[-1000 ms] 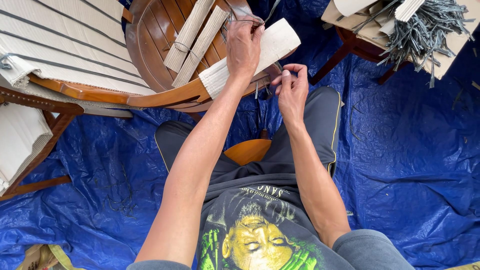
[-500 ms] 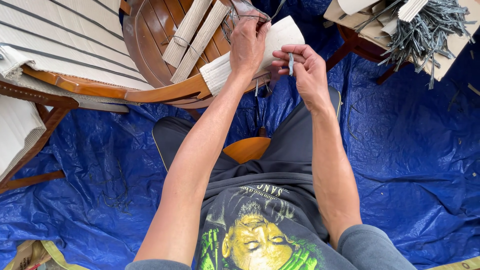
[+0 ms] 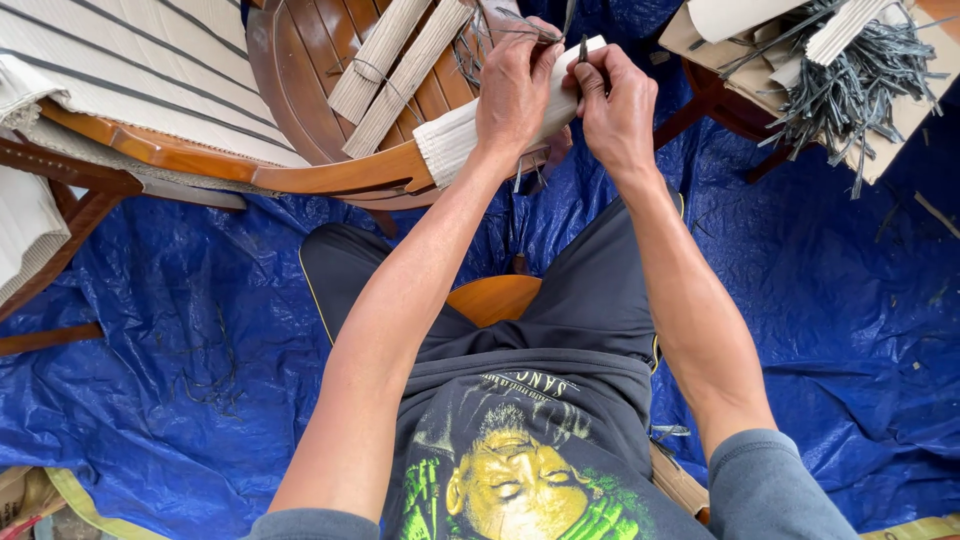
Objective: The person wraps individual wooden chair slats with cardboard strips and secures them using wire ties, then places the padded chair into a larger assembly.
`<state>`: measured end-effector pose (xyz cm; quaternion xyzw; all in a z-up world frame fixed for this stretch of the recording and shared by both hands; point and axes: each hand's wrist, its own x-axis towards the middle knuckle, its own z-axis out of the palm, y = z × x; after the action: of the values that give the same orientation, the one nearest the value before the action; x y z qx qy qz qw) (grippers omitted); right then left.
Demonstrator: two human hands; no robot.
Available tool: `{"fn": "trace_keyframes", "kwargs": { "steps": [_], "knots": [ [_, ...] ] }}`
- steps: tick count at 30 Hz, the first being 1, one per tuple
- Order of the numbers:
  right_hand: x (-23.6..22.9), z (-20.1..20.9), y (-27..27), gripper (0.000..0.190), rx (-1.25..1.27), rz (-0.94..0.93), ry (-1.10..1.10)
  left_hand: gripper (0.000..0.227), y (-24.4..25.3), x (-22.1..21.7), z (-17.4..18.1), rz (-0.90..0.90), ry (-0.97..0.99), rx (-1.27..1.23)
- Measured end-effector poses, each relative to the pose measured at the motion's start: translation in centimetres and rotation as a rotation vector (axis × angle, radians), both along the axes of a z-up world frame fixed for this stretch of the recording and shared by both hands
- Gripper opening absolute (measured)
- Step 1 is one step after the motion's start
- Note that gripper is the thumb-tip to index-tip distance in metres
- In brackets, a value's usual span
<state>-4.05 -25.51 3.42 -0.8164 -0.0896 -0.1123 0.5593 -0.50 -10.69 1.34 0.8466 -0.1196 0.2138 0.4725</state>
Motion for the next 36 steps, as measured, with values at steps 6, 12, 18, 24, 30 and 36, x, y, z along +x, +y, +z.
{"fn": "trace_keyframes", "kwargs": {
  "steps": [6,12,18,24,30,36],
  "knots": [
    [0.0,-0.6,0.1,0.013,0.060,-0.022,0.042,0.010,0.3,-2.2,1.9,-0.088,0.005,-0.060],
    [0.0,-1.2,0.0,0.005,0.116,-0.048,0.020,0.015,0.9,-4.2,3.3,-0.298,-0.055,0.013],
    [-0.2,-1.9,-0.7,0.019,0.159,0.064,0.093,0.017,0.7,-3.3,4.1,-0.397,-0.227,0.240],
    [0.0,-6.3,-1.2,0.006,0.033,0.058,-0.070,0.015,-0.5,-3.5,4.8,-0.478,-0.133,0.193],
    [-0.5,-2.1,-0.7,0.022,0.318,0.097,0.147,0.047,0.6,-4.0,4.4,-0.388,-0.205,-0.002],
    [-0.4,-1.8,-1.9,0.028,0.395,0.176,0.267,0.062,1.0,-2.3,1.3,-0.379,0.132,-0.173]
  ]
}}
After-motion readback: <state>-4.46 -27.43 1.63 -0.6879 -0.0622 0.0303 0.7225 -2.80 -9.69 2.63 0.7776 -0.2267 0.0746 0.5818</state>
